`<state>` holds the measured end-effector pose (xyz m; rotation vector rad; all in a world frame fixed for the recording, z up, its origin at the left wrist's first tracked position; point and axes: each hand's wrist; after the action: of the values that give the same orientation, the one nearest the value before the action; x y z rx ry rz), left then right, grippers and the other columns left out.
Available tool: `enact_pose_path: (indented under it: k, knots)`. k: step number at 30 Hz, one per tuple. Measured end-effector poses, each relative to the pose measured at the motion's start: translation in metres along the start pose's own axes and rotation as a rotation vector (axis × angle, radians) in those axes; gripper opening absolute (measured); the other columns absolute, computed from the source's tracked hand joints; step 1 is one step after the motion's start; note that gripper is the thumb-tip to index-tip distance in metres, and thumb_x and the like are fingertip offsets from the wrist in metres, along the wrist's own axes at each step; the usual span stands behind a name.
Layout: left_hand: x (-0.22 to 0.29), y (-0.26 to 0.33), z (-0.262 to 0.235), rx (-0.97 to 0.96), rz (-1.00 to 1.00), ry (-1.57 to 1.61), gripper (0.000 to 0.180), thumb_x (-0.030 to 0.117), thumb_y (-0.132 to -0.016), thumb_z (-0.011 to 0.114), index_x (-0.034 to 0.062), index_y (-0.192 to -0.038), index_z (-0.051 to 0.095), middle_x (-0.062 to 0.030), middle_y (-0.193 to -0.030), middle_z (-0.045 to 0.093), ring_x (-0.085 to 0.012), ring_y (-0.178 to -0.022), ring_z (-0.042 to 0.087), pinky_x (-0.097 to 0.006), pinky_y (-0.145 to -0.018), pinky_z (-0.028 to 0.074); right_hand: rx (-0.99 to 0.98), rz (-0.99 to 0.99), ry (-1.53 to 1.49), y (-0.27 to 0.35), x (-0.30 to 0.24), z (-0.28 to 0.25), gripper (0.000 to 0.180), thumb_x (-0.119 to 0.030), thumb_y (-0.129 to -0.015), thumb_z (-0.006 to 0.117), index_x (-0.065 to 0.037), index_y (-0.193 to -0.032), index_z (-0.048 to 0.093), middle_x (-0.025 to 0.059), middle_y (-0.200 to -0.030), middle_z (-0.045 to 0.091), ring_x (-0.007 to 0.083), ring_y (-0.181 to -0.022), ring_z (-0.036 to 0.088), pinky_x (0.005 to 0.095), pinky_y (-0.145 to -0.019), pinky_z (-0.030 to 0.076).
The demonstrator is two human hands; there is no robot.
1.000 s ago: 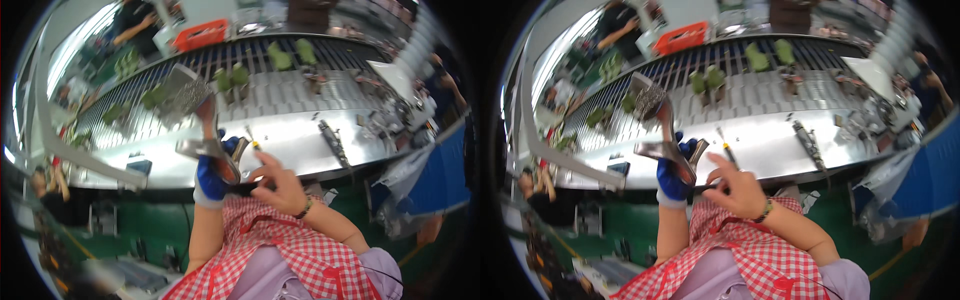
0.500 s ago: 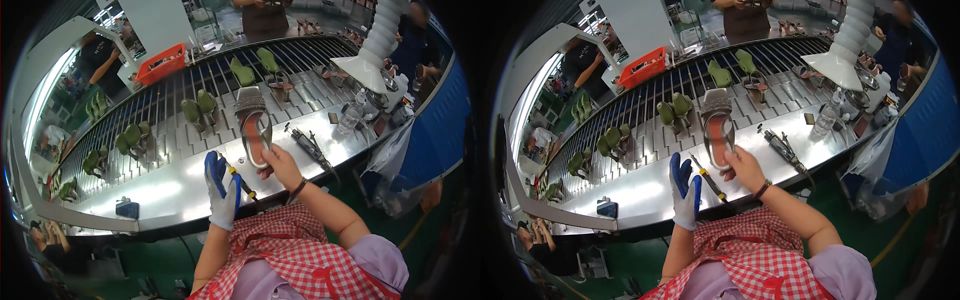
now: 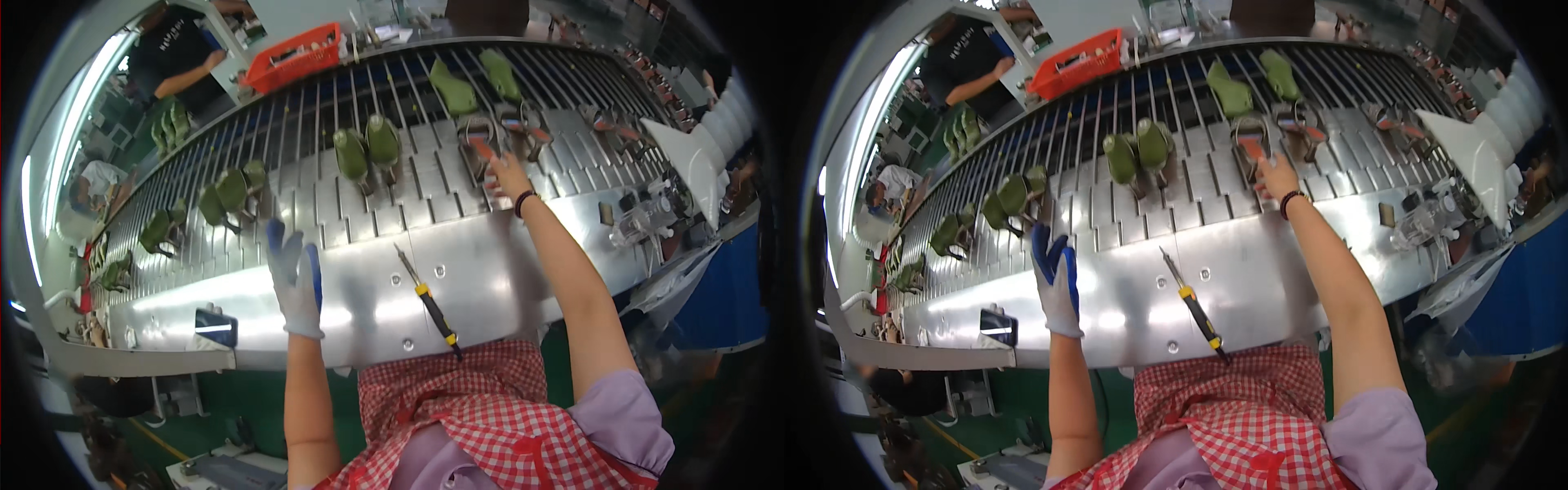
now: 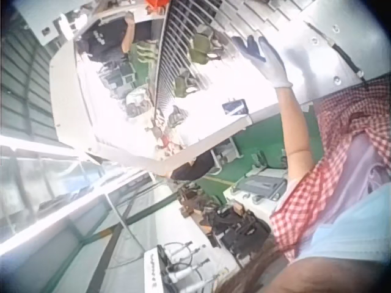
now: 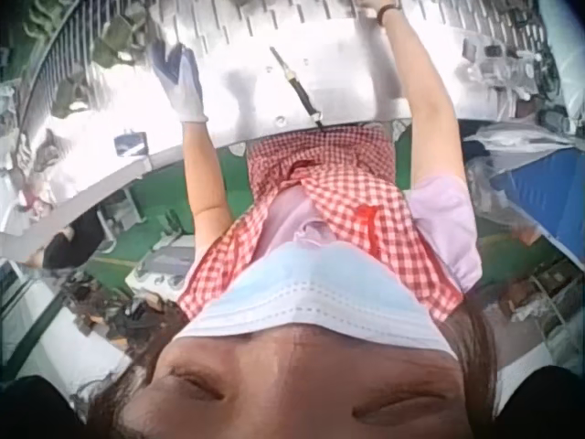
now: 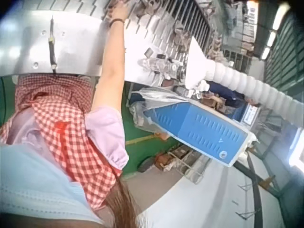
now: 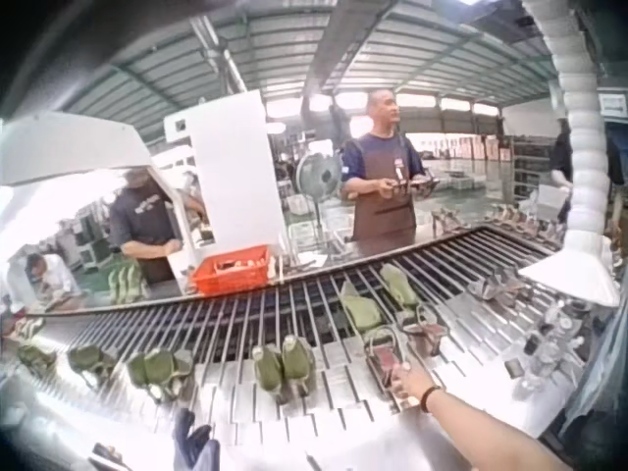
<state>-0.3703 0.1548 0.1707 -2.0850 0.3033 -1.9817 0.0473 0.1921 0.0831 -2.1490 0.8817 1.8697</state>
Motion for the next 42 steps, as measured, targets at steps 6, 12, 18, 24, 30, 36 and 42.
enact_pose_path:
  k: [6,12,18,24,30,36,42]
  knots:
    - [-0.053,-0.065,0.042,-0.143,-0.125,-0.080,0.069,0.018,-0.089,0.061,0.0058,-0.146,0.025,-0.0149,-0.143,0.038,-0.0277,-0.121,0.049,-0.036,-0.099,0.041,-0.029,-0.344,0.394,0.126,-0.011,0.013,0.045,-0.033,-0.088,0.062,-0.005,-0.122,0.051,0.0075,-0.073,0.062,0.0207,-0.060,0.060,0.0331,-0.059,0.048]
    - [-0.121,-0.122,0.091,-0.249,-0.216,-0.322,0.080,0.031,-0.085,0.068,0.0031,-0.146,0.024,-0.0157,-0.133,0.046,-0.0217,-0.116,0.050,-0.032,-0.093,0.044,-0.346,-0.523,0.771,0.243,-0.002,0.052,0.050,-0.035,-0.076,0.072,-0.007,-0.113,0.054,0.0071,-0.076,0.062,0.0258,-0.065,0.062,0.0376,-0.057,0.048]
    - [-0.152,-0.150,0.134,-0.110,-0.296,-0.223,0.087,0.045,-0.078,0.069,0.0050,-0.143,0.028,-0.0182,-0.119,0.056,-0.0317,-0.111,0.055,-0.039,-0.094,0.045,-0.311,-0.478,0.787,0.249,0.034,0.068,0.039,-0.026,-0.072,0.071,-0.007,-0.102,0.053,0.0111,-0.081,0.062,0.0294,-0.069,0.063,0.0397,-0.059,0.050]
    - [-0.146,-0.159,0.137,-0.064,-0.337,0.071,0.062,0.029,-0.077,0.074,0.0027,-0.126,0.047,-0.0095,-0.107,0.059,-0.0162,-0.089,0.058,-0.029,-0.073,0.048,-0.122,-0.312,0.779,0.235,0.034,0.029,0.033,-0.021,-0.071,0.071,-0.008,-0.096,0.054,0.0104,-0.072,0.061,0.0311,-0.061,0.061,0.0408,-0.055,0.050]
    - [-0.139,-0.157,0.131,-0.056,-0.441,0.353,0.051,0.013,-0.081,0.069,0.0073,-0.127,0.048,-0.0071,-0.110,0.060,-0.0180,-0.093,0.060,-0.030,-0.077,0.050,0.022,-0.345,0.816,0.225,0.043,-0.003,0.041,-0.020,-0.069,0.076,-0.007,-0.098,0.050,0.0030,-0.063,0.054,0.0217,-0.053,0.059,0.0342,-0.050,0.047]
    - [-0.092,-0.128,0.061,-0.226,-0.553,0.806,0.054,0.017,-0.080,0.061,0.0121,-0.131,0.047,-0.0109,-0.120,0.058,-0.0269,-0.100,0.061,-0.041,-0.081,0.053,-0.055,-0.363,0.838,0.227,0.036,-0.013,0.048,-0.026,-0.069,0.078,-0.005,-0.100,0.049,0.0020,-0.062,0.053,0.0204,-0.052,0.056,0.0325,-0.048,0.044]
    - [-0.030,-0.019,-0.064,-0.073,-0.457,0.455,0.048,0.020,-0.088,0.056,-0.0054,-0.128,0.048,-0.0163,-0.115,0.061,-0.0279,-0.099,0.063,-0.041,-0.092,0.049,0.053,-0.395,0.643,0.220,0.008,-0.024,0.048,-0.026,-0.073,0.074,-0.001,-0.105,0.048,0.0033,-0.056,0.049,0.0192,-0.049,0.054,0.0310,-0.047,0.042]
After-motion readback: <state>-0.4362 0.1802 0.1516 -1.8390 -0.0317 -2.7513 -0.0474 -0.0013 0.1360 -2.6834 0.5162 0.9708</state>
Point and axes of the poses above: each hand's wrist, its own y-axis away from the middle knuckle, its own z-axis out of the palm, x = y × z
